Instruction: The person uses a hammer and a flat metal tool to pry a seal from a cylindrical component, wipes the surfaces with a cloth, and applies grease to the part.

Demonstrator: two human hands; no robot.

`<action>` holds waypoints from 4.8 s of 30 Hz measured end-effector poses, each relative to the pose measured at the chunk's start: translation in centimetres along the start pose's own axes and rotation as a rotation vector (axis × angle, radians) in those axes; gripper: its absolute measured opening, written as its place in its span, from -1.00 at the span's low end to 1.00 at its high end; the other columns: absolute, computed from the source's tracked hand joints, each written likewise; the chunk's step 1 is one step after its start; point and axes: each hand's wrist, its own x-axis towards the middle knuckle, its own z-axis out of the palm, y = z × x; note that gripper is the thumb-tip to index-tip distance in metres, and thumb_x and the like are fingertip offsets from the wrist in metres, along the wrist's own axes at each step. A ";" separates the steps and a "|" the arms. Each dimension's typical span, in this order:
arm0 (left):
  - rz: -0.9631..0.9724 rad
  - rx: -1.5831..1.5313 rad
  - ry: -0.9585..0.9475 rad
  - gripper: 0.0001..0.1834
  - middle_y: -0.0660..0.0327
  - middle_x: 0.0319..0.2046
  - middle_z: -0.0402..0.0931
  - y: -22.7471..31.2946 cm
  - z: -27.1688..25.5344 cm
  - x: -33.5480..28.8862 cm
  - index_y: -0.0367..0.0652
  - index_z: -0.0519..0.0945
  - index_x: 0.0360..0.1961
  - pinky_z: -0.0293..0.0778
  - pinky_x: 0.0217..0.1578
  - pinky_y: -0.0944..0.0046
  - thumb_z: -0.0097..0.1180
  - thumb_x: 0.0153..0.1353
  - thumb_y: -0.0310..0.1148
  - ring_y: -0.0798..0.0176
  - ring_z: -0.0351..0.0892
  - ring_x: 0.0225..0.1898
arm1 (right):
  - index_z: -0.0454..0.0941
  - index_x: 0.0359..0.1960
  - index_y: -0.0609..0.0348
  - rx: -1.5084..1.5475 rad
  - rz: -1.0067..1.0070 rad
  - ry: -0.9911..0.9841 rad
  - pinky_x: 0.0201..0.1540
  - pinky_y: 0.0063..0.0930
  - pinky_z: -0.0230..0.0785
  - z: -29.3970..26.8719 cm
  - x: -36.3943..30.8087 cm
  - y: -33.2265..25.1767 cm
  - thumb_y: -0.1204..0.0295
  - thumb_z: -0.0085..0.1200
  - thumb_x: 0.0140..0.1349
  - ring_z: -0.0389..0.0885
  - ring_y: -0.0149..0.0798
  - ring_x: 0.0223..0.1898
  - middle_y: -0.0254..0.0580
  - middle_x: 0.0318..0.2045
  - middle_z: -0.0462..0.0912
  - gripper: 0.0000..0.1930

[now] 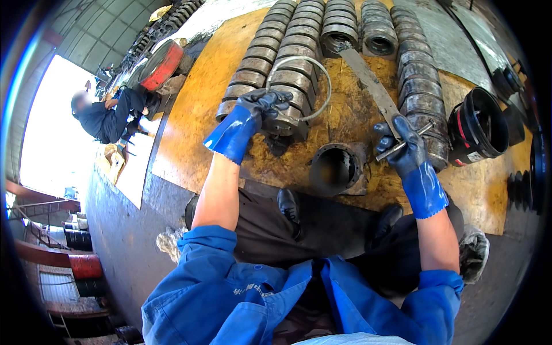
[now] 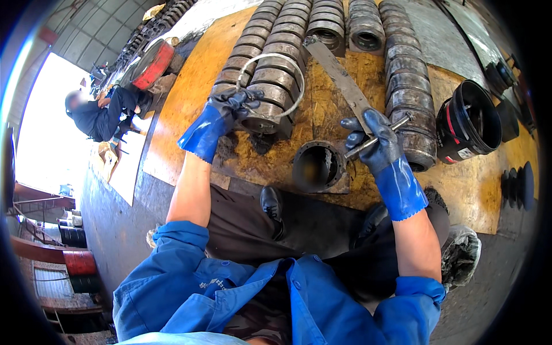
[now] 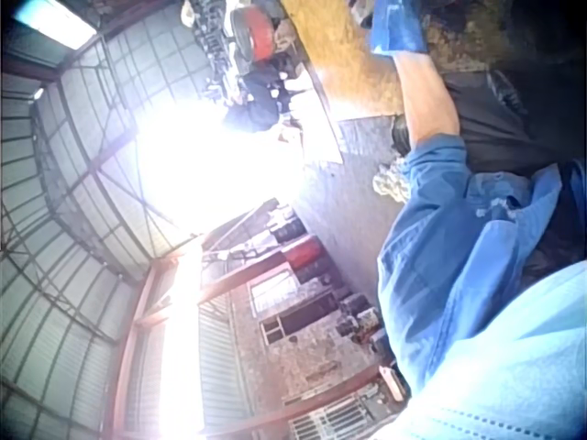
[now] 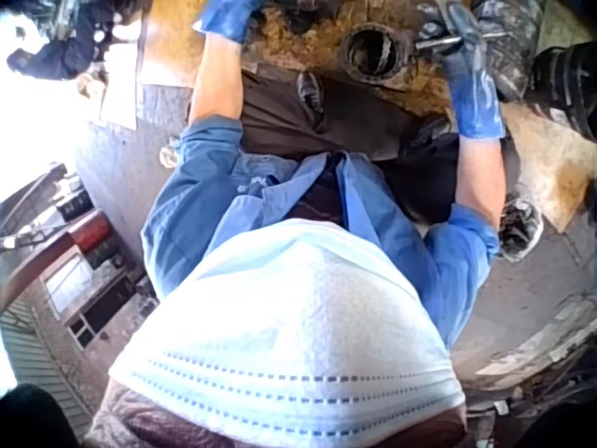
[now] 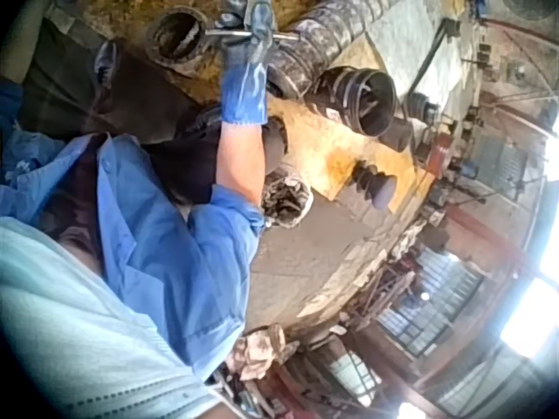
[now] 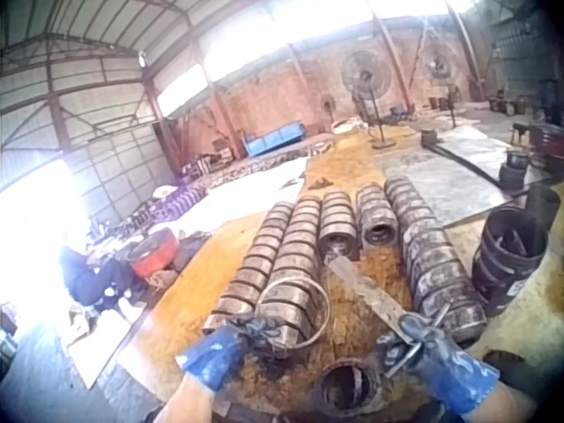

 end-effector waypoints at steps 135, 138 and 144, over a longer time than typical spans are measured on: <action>0.167 -1.248 -0.159 -0.60 0.48 -0.02 0.55 0.1 8.4 -1.9 0.19 0.53 0.03 0.45 0.00 0.05 -0.25 0.32 -0.03 0.24 0.50 0.04 | 0.35 0.09 0.44 0.031 0.116 -0.501 -0.17 -0.27 0.56 5.3 -3.4 7.8 0.25 0.00 0.29 0.66 -0.11 -0.22 0.16 -0.25 0.63 -0.51; 0.216 -1.178 -0.113 -0.55 0.46 0.03 0.50 -0.2 8.1 -1.8 0.19 0.50 0.06 0.45 0.00 0.05 -0.32 0.33 0.04 0.25 0.48 0.06 | 0.30 0.10 0.45 0.204 0.121 -0.605 -0.16 -0.20 0.55 4.1 -3.2 9.2 0.27 0.00 0.28 0.66 -0.04 -0.21 0.20 -0.22 0.61 -0.50; 0.150 -1.352 -0.393 -0.49 0.18 0.09 0.45 -1.5 4.7 -0.5 0.21 0.42 0.13 0.31 0.10 -0.16 -0.33 0.31 0.15 0.01 0.44 0.08 | 0.26 0.09 0.45 0.278 0.247 -0.581 -0.19 -0.14 0.55 3.5 -3.9 8.7 0.29 0.04 0.24 0.65 0.02 -0.22 0.23 -0.19 0.58 -0.49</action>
